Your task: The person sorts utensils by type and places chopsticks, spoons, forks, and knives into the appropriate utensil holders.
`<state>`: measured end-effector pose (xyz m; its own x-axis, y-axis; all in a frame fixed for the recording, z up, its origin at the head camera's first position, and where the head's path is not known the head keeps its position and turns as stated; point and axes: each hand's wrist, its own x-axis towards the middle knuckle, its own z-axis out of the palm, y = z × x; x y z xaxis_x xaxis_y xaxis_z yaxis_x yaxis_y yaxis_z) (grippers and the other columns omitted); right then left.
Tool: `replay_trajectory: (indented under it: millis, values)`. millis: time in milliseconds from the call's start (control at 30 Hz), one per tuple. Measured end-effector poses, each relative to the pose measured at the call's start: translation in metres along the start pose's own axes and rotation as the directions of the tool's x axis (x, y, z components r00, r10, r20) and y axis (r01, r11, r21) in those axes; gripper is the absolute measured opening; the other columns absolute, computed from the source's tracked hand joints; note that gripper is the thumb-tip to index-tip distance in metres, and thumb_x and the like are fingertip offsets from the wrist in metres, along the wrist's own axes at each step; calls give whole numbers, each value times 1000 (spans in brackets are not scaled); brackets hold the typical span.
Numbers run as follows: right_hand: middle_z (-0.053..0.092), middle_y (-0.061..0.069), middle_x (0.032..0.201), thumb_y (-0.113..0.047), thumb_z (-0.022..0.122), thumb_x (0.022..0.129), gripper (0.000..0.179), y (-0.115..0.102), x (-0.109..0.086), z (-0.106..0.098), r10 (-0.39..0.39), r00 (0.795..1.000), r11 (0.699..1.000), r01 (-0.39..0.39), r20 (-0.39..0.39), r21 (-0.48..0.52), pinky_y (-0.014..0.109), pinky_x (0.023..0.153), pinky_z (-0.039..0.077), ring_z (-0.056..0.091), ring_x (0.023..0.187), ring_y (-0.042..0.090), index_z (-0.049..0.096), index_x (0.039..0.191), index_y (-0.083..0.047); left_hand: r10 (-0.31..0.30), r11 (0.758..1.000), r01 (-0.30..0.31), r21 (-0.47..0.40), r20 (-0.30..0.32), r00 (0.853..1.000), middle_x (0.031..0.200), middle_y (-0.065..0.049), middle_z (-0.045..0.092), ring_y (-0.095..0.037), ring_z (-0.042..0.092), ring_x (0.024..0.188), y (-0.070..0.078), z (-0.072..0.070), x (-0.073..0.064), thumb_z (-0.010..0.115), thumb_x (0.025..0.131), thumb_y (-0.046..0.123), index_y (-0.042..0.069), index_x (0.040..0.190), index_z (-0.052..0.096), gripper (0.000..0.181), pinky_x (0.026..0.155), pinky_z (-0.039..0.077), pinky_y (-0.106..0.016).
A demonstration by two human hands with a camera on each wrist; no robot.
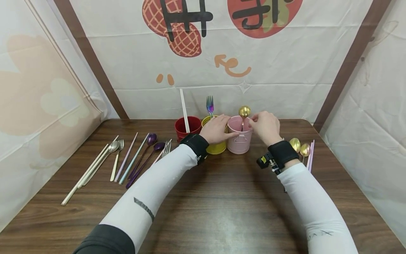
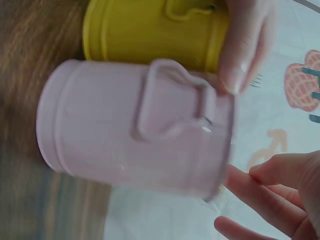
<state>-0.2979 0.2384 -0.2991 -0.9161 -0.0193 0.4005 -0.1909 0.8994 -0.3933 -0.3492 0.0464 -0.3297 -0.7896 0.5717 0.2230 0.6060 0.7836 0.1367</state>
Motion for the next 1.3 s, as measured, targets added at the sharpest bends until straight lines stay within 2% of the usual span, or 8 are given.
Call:
replay_trajectory:
  millis: [200,500,600,700,767,900,1033,1300]
  values:
    - [70,14,80,-22,61,91,24,7,-5,-21,-8,999,1000,8,-47,2,42,57,39,61,69,30,75,91,-3,-28,999,29,-23,43,999,104,-1,64,-17,56,104,2,-5,7,55,84,71,11,111,62,66,92,41,-32]
    - [70,16,83,-25,60,93,26,27,-20,-43,1,999,1000,-3,-51,-23,45,58,39,61,73,34,74,92,-2,-66,998,67,-10,67,996,113,-2,60,-17,53,110,5,-4,9,52,80,77,8,124,55,82,99,39,-31]
    - [70,17,85,-24,61,92,26,38,-26,-46,29,1000,998,-29,-7,-61,45,55,41,62,74,35,73,93,-1,-55,998,56,-10,48,997,111,-3,61,-17,53,109,5,-4,8,52,80,78,8,123,55,82,98,40,-31]
    - [69,13,79,-26,61,92,26,52,-31,-45,65,991,992,-52,118,-111,40,50,40,61,70,32,73,90,-2,-49,999,49,-13,39,998,111,-3,61,-17,53,108,3,-4,8,52,80,77,7,123,55,82,98,40,-31]
    - [66,7,70,-27,61,92,27,62,-34,-43,99,968,986,-65,229,-151,37,47,38,58,63,28,73,81,-6,-50,999,51,-12,40,998,111,-3,61,-17,53,109,3,-3,9,52,80,78,7,123,55,83,98,40,-30]
    - [55,-3,55,-27,59,89,35,83,-42,-37,174,900,970,-86,399,-229,36,48,35,50,55,22,61,57,-13,-60,998,61,-20,47,997,115,-3,60,-17,53,111,2,0,11,52,80,78,8,125,54,83,100,39,-30]
    - [52,1,54,-30,65,85,35,101,-50,-31,248,859,955,-139,448,-263,40,55,36,51,59,25,52,57,-13,-64,998,65,-22,52,997,118,-3,60,-16,51,114,4,2,14,51,80,78,9,125,53,83,102,37,-30]
    - [61,1,55,-32,66,86,34,119,-56,-26,344,768,936,-234,540,-264,52,68,40,59,60,23,64,61,-9,-61,997,62,-34,33,998,112,-1,61,-15,53,110,6,4,17,52,78,79,10,122,56,81,99,39,-29]
